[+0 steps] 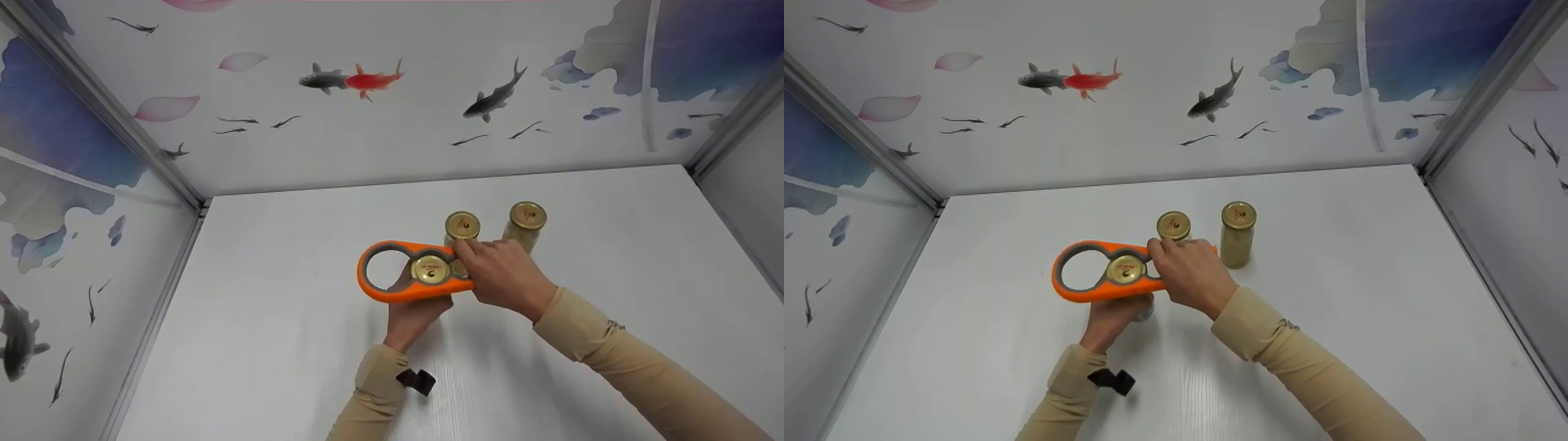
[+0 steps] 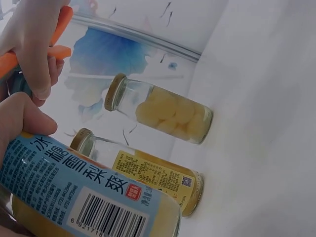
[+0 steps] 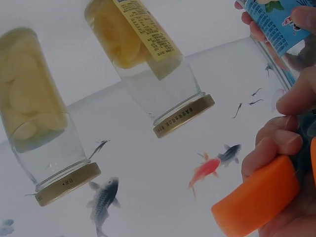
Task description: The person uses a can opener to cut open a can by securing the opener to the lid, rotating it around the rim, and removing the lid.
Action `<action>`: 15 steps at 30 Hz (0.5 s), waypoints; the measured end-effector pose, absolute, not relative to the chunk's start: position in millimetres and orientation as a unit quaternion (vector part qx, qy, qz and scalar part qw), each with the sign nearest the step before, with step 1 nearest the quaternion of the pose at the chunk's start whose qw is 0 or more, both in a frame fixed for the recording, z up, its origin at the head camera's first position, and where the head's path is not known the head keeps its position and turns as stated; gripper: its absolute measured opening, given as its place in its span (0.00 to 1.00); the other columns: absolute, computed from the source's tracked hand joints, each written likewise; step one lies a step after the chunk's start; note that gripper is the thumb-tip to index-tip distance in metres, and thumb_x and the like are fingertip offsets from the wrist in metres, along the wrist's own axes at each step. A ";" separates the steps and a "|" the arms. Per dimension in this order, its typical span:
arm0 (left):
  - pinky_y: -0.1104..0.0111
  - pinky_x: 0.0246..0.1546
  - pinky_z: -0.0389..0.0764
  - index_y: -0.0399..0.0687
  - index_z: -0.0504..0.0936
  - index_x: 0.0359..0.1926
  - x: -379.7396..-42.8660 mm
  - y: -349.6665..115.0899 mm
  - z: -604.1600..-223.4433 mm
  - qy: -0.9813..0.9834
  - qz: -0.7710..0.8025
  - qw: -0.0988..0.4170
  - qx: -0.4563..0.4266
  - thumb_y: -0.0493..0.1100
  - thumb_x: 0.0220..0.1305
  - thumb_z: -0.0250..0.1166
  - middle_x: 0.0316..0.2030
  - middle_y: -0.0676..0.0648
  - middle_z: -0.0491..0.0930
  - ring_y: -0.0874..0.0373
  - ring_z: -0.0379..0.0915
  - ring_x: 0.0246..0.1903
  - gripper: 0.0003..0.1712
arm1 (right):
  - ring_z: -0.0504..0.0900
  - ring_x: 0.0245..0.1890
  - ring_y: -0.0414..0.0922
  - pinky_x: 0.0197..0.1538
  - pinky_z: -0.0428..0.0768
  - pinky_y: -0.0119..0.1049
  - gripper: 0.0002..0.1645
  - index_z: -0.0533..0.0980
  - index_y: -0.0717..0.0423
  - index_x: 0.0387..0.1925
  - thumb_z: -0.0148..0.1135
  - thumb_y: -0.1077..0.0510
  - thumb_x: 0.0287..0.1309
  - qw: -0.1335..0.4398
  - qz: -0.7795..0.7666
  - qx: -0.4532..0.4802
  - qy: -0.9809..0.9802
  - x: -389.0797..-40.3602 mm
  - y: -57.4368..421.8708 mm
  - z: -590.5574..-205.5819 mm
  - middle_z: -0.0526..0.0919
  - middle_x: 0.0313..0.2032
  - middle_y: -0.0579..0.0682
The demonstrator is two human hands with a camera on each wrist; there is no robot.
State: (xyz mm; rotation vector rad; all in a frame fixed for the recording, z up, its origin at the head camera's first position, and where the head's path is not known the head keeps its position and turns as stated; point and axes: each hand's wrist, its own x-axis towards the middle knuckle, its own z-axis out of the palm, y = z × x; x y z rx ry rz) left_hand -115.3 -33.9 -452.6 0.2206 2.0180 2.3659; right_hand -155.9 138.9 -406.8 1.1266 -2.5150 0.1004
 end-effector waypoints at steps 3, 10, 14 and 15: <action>0.68 0.40 0.77 0.40 0.70 0.60 -113.1 -33.9 -448.0 0.731 0.680 -0.018 0.059 0.28 0.45 0.65 0.49 0.52 0.79 0.60 0.73 0.43 0.36 | 0.75 0.16 0.48 0.15 0.68 0.36 0.20 0.69 0.59 0.35 0.67 0.69 0.37 0.185 0.037 0.408 -0.893 -157.0 140.4 -406.1 0.75 0.23 0.50; 0.66 0.28 0.75 0.50 0.71 0.62 -121.3 -33.7 -469.1 0.779 0.625 -0.013 0.047 0.31 0.42 0.67 0.50 0.57 0.79 0.59 0.72 0.35 0.41 | 0.75 0.17 0.48 0.15 0.68 0.36 0.21 0.70 0.58 0.37 0.69 0.67 0.39 0.156 0.042 0.414 -0.896 -158.4 142.0 -402.5 0.76 0.25 0.49; 0.66 0.22 0.73 0.52 0.70 0.63 -116.1 -35.0 -459.7 0.768 0.639 0.003 0.041 0.31 0.43 0.67 0.49 0.56 0.79 0.57 0.72 0.31 0.41 | 0.74 0.16 0.47 0.16 0.67 0.35 0.20 0.70 0.57 0.37 0.69 0.67 0.42 0.146 0.054 0.420 -0.894 -160.1 142.9 -401.4 0.77 0.25 0.48; 0.66 0.23 0.73 0.51 0.70 0.63 -113.7 -35.3 -454.7 0.766 0.641 0.007 0.043 0.31 0.44 0.66 0.49 0.57 0.79 0.57 0.72 0.32 0.41 | 0.74 0.16 0.47 0.16 0.67 0.35 0.20 0.69 0.57 0.37 0.68 0.67 0.42 0.145 0.055 0.422 -0.893 -160.6 143.4 -401.2 0.77 0.25 0.48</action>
